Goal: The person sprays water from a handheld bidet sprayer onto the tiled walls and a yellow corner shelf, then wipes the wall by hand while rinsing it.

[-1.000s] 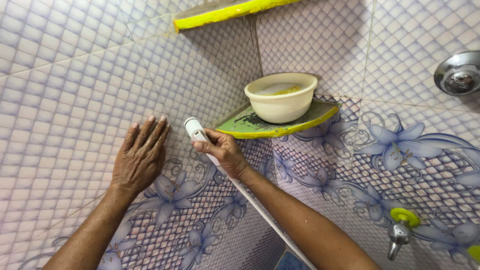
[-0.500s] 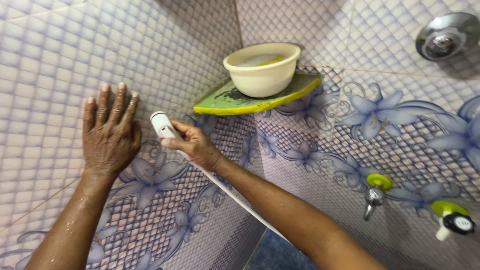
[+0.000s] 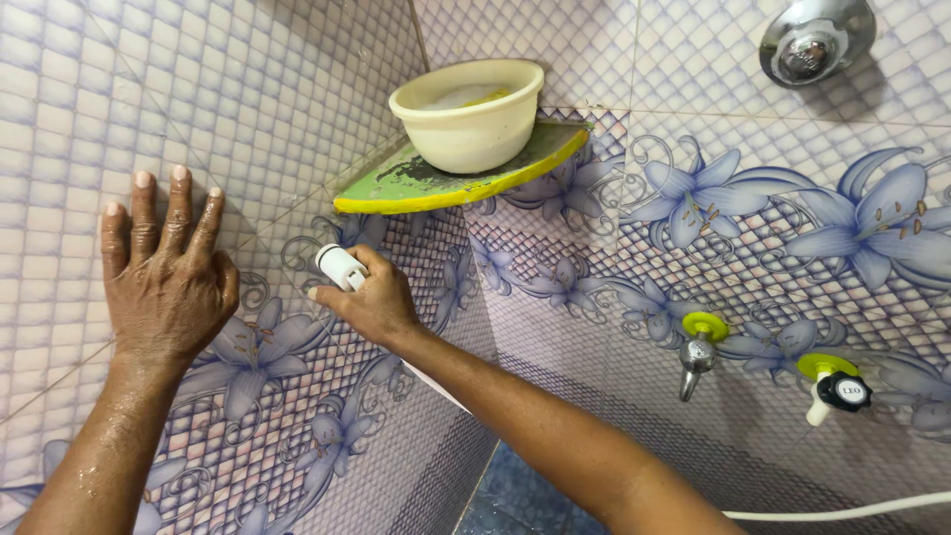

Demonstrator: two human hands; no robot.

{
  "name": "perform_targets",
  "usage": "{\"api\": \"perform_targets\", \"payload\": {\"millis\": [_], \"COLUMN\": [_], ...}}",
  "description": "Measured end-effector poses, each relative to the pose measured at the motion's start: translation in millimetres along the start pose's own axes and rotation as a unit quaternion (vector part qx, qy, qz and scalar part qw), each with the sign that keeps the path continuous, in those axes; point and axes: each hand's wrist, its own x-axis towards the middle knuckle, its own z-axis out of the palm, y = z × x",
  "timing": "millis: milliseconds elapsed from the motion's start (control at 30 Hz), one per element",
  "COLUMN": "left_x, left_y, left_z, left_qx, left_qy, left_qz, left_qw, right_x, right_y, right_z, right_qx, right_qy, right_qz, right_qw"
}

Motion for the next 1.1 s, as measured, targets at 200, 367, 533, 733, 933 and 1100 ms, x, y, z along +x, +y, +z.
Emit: {"api": "perform_targets", "payload": {"millis": [200,367,533,733,933,1100], "left_x": [-18,-31,-27,10,-2,-19], "left_y": [-21,-21,-35,-50,-36,-40], "left_z": [24,31,9,-21,-22,-17], "left_qx": [0.286,0.247,0.301,0.591,0.506,0.485], "left_qy": [-0.078,-0.181,-0.139,0.030,-0.066,-0.130], "left_qz": [0.058,0.119,0.116,0.068,0.137,0.189], "left_qw": [0.953,0.944,0.937,0.803,0.849,0.844], "right_x": [-23,-18,-17,-13,-19,-34], "right_y": [-11,-18,-15,-22,-19,-17], "right_z": [-8,-14,-21,-34,-35,-19], "right_qx": [0.087,0.132,0.172,0.240,0.244,0.198], "right_qy": [-0.017,0.013,0.057,0.010,0.010,0.019], "right_qz": [-0.123,-0.111,-0.116,-0.057,-0.102,-0.078], "right_qw": [0.988,0.985,0.977,0.969,0.964,0.977]}}
